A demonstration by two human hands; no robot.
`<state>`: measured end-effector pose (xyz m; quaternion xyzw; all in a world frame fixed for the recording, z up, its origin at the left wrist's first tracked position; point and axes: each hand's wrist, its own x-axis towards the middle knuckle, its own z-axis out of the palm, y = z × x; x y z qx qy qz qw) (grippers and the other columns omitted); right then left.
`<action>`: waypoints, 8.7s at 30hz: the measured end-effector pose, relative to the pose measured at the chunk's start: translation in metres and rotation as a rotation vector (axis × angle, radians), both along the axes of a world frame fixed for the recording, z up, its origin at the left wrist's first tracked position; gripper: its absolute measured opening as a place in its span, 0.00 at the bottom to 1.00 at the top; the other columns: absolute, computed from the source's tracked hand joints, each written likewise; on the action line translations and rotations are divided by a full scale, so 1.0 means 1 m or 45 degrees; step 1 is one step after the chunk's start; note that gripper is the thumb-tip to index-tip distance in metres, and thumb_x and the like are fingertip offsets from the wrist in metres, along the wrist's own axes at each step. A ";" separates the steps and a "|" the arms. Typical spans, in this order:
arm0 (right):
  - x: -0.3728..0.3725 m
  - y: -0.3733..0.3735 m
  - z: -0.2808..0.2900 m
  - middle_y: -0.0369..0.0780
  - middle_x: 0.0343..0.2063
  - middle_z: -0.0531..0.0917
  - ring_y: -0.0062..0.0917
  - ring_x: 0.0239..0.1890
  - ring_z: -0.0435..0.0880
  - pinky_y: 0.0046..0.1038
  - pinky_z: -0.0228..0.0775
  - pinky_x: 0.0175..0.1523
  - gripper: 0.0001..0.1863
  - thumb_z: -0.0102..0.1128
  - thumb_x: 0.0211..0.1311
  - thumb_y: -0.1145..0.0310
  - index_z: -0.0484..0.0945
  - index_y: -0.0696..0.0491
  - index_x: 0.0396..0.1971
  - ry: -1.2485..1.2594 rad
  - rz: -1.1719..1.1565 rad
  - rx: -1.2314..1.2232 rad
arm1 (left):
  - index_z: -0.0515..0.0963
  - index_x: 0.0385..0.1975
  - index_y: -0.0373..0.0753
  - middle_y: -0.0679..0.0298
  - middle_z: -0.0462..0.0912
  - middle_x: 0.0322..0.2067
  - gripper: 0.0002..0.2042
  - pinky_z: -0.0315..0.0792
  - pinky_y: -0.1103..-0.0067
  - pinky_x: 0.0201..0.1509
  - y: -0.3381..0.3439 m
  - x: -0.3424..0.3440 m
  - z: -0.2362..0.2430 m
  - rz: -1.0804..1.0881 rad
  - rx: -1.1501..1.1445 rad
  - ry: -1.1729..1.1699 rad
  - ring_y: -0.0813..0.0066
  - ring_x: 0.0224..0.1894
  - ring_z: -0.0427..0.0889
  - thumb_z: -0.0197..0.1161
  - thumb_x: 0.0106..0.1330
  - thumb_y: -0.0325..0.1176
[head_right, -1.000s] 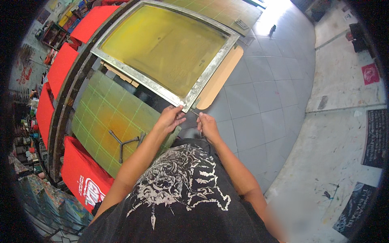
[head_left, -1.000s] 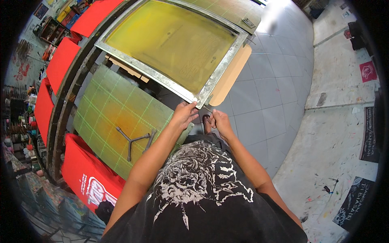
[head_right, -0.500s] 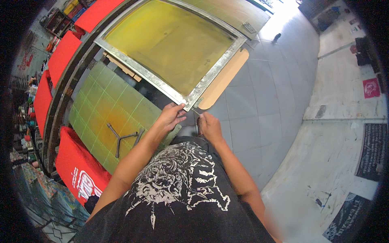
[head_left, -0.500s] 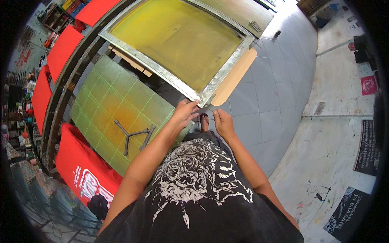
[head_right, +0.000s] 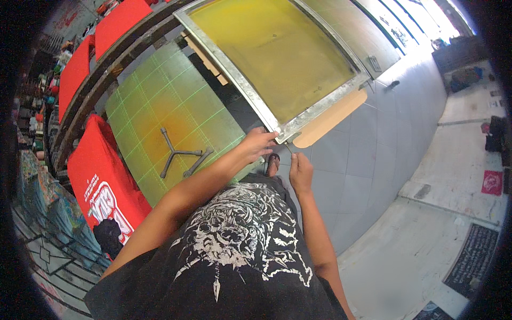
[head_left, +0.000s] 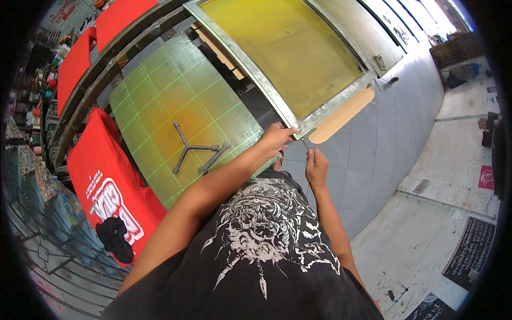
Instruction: The person prepares a screen printing frame by using a tool to adjust the frame on the station, picking up small metal pieces from a printing board, and then positioning a cardboard piece on the station.
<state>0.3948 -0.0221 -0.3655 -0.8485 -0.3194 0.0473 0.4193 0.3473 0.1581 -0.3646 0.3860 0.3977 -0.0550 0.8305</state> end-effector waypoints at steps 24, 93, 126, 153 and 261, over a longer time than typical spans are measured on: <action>0.036 -0.114 0.003 0.40 0.29 0.80 0.23 0.33 0.77 0.25 0.68 0.41 0.09 0.56 0.62 0.70 0.78 0.60 0.36 0.409 0.117 -0.057 | 0.70 0.38 0.33 0.48 0.74 0.36 0.10 0.67 0.62 0.45 0.074 -0.249 0.037 -0.108 2.083 0.812 0.47 0.40 0.73 0.60 0.59 0.29; 0.057 -0.105 0.022 0.36 0.20 0.75 0.31 0.27 0.75 0.33 0.64 0.35 0.24 0.60 0.53 0.68 0.74 0.49 0.53 -0.433 0.818 -0.224 | 0.70 0.48 0.39 0.62 0.76 0.43 0.09 0.75 0.75 0.46 -0.141 -0.011 -0.013 0.462 -0.191 -0.329 0.71 0.44 0.79 0.49 0.71 0.31; 0.018 -0.083 -0.020 0.30 0.14 0.63 0.17 0.18 0.61 0.27 0.63 0.31 0.28 0.31 0.69 0.39 0.66 0.50 0.26 2.250 0.240 0.795 | 0.71 0.40 0.37 0.60 0.78 0.37 0.09 0.76 0.77 0.43 -0.139 -0.003 -0.017 0.438 -0.050 -0.330 0.73 0.42 0.79 0.54 0.70 0.37; 0.035 -0.076 0.001 0.43 0.19 0.76 0.36 0.23 0.76 0.37 0.65 0.31 0.26 0.58 0.54 0.46 0.74 0.54 0.41 -0.375 0.543 -0.139 | 0.76 0.34 0.44 0.73 0.77 0.31 0.10 0.68 0.88 0.33 -0.128 -0.002 0.003 0.202 0.154 -0.074 0.86 0.32 0.73 0.58 0.67 0.43; -0.049 -0.059 -0.048 0.49 0.17 0.74 0.42 0.25 0.74 0.39 0.65 0.36 0.17 0.42 0.67 0.64 0.73 0.60 0.24 0.469 -0.497 0.230 | 0.63 0.11 0.31 0.60 0.56 0.09 0.26 0.57 0.68 0.20 -0.152 0.091 0.033 -1.512 1.150 -0.686 0.75 0.16 0.54 0.55 0.65 0.45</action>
